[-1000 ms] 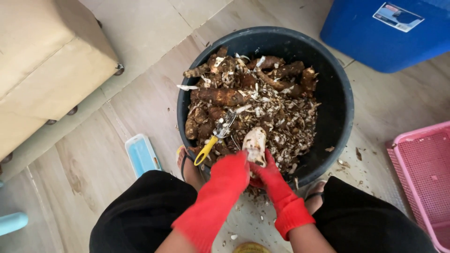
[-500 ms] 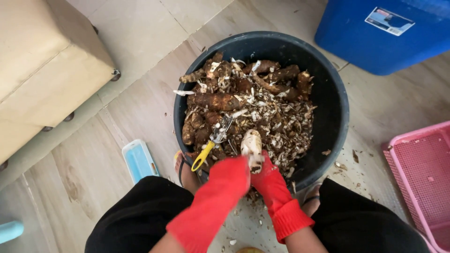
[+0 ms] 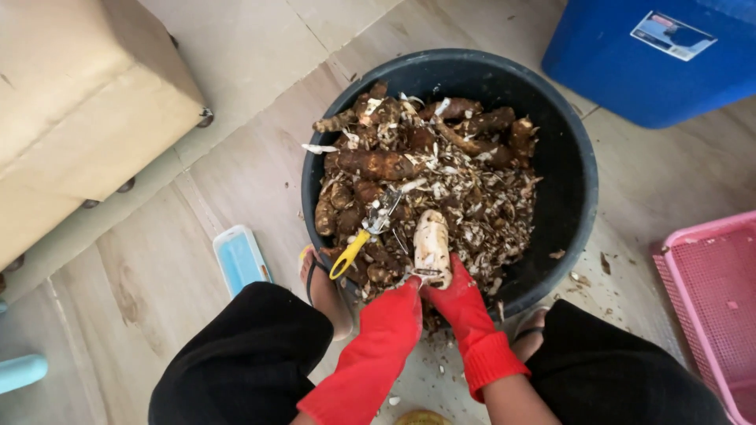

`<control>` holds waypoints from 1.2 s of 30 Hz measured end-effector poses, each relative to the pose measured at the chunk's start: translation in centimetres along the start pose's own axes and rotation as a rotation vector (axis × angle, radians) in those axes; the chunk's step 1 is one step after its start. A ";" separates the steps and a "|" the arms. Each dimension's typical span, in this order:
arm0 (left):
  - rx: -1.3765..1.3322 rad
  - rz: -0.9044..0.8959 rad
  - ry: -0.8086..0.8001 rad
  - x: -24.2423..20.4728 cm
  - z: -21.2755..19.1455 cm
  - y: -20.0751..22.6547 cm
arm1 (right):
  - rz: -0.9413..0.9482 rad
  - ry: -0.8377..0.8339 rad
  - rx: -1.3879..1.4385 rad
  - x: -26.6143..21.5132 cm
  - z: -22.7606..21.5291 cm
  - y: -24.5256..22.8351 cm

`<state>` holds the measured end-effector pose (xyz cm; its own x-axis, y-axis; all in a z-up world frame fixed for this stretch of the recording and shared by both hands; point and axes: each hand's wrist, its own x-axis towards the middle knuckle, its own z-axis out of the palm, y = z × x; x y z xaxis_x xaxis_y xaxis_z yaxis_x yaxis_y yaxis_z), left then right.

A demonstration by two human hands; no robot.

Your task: The person peels cassava roots using a peeler while sitting on the floor, placing the peeled roots into a large black bucket already containing a pile of unpeeled and partially peeled roots.

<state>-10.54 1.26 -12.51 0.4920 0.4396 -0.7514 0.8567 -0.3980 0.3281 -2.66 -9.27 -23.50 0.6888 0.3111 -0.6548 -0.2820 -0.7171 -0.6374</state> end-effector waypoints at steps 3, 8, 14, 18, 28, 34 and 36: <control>0.327 0.175 0.109 2.5 2.8 -2.3 | 0.043 -0.004 0.009 1.2 0.9 1.2; 0.267 0.288 0.267 10.6 4.1 -1.4 | 0.067 -0.011 0.027 0.6 0.7 0.5; 0.139 0.285 0.276 3.0 0.6 -0.9 | 0.115 -0.039 0.329 -0.6 0.4 -1.9; 0.212 0.151 0.060 0.8 1.2 -0.7 | 0.158 -0.096 0.594 0.2 0.5 -0.1; 0.229 0.188 0.235 10.2 2.3 -1.4 | 0.183 -0.027 0.602 -0.2 0.9 -0.6; 0.352 0.218 0.255 16.7 2.4 0.9 | 0.160 -0.039 0.542 1.6 2.0 2.2; 0.242 0.230 0.138 17.6 -0.3 2.5 | 0.178 -0.032 0.613 2.0 2.4 2.4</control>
<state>0.31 8.23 -24.75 0.6978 0.4147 -0.5840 0.6681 -0.6708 0.3219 -3.55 -8.88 -27.34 0.5784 0.2458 -0.7779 -0.7278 -0.2753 -0.6281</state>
